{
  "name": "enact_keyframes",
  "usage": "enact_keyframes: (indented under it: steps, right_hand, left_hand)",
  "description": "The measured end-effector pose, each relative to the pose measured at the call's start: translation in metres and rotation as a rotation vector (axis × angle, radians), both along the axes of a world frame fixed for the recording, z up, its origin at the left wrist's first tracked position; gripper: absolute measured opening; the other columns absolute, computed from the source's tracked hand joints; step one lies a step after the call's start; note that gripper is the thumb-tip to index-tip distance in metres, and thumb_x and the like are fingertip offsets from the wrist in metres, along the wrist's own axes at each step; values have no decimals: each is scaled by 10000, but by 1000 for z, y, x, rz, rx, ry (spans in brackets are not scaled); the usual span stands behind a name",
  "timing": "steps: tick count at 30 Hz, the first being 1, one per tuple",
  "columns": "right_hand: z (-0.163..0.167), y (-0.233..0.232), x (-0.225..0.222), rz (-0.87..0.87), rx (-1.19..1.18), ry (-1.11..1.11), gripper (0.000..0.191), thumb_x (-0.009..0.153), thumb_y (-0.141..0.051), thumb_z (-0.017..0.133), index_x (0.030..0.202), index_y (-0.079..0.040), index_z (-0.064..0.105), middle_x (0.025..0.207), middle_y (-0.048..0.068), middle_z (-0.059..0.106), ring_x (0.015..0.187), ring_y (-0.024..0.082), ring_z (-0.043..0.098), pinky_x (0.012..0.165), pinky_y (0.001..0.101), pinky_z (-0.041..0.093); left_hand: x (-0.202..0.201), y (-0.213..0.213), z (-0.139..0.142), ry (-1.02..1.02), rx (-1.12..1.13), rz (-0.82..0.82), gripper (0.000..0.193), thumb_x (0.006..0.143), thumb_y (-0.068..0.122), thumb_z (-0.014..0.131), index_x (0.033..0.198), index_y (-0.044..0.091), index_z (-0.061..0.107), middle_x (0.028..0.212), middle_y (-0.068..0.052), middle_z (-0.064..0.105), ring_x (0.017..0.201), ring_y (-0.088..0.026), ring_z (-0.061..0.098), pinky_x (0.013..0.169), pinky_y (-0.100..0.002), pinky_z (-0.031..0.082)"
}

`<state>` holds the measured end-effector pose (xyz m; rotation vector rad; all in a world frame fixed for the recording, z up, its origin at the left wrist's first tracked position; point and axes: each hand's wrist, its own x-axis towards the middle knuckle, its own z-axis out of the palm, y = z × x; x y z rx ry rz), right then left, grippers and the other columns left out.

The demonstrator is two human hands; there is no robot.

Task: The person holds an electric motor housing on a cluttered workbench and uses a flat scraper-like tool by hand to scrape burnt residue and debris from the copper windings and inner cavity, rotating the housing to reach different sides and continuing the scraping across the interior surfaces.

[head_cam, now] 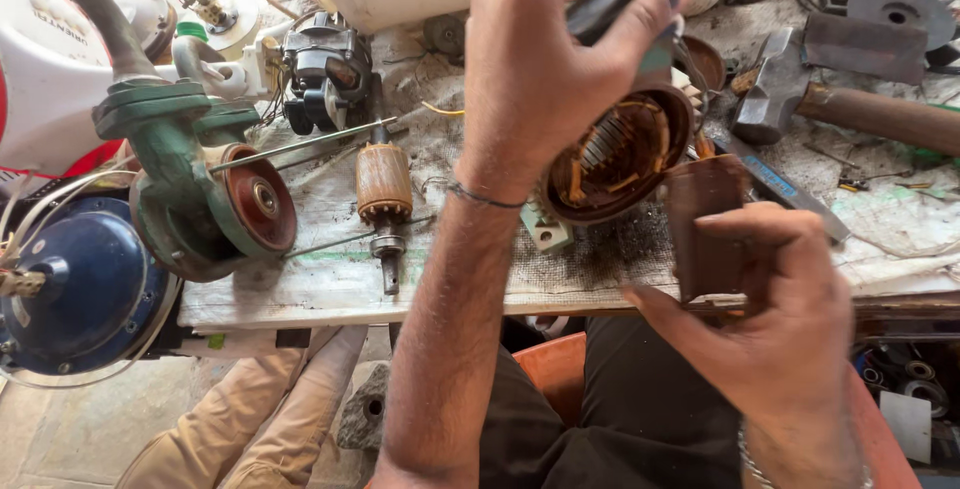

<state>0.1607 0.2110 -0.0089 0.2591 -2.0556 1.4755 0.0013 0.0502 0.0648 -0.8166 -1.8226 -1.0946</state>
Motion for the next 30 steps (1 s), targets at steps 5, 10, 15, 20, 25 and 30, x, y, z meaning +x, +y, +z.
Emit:
enact_keyframes:
  steps: [5, 10, 15, 20, 25, 30]
  right_hand:
    - [11, -9, -6, -157, 46, -92, 185, 919, -114, 758, 1016, -7, 642, 802, 71, 685, 709, 117, 623, 624, 279, 501]
    - [36, -12, -15, -66, 223, 96, 226, 868, -116, 812, 1030, -23, 685, 925, 79, 717, 791, 137, 711, 698, 287, 564]
    - [53, -23, -19, -44, 467, 316, 308, 762, -16, 806, 1056, -8, 716, 1043, 164, 707, 890, 282, 739, 774, 362, 602]
    - [53, -30, -23, -48, 461, 314, 330, 774, -13, 814, 1094, -28, 738, 1095, 139, 722, 925, 251, 758, 803, 336, 617]
    - [53, -21, -18, -91, 425, 324, 206, 866, -39, 781, 1065, -11, 736, 1016, 151, 744, 898, 223, 755, 767, 331, 608]
    - [45, -14, -7, -199, 88, -129, 178, 995, -137, 718, 1063, 24, 749, 759, 112, 761, 648, 128, 732, 573, 279, 565]
  left_hand:
    - [-2, -7, 8, -79, 6, -36, 249, 940, 356, 819, 1009, 116, 813, 888, -29, 821, 803, -106, 832, 725, -262, 670]
    - [4, -9, 9, -92, -2, -48, 257, 925, 343, 836, 1002, 100, 808, 857, -44, 814, 785, -121, 823, 713, -287, 653]
    - [12, -9, 7, -84, 4, -53, 256, 941, 340, 837, 1026, 100, 808, 886, -51, 811, 813, -124, 823, 741, -292, 662]
    - [15, -7, 9, -120, 34, -73, 272, 931, 347, 831, 1029, 96, 804, 883, -55, 813, 810, -128, 830, 732, -283, 666]
    - [14, -6, 9, -142, 32, -41, 294, 903, 354, 837, 1021, 87, 800, 867, -71, 806, 807, -132, 827, 731, -285, 662]
    - [11, -5, 8, -157, 32, -56, 303, 911, 386, 821, 1030, 107, 806, 887, -57, 815, 814, -123, 828, 731, -279, 676]
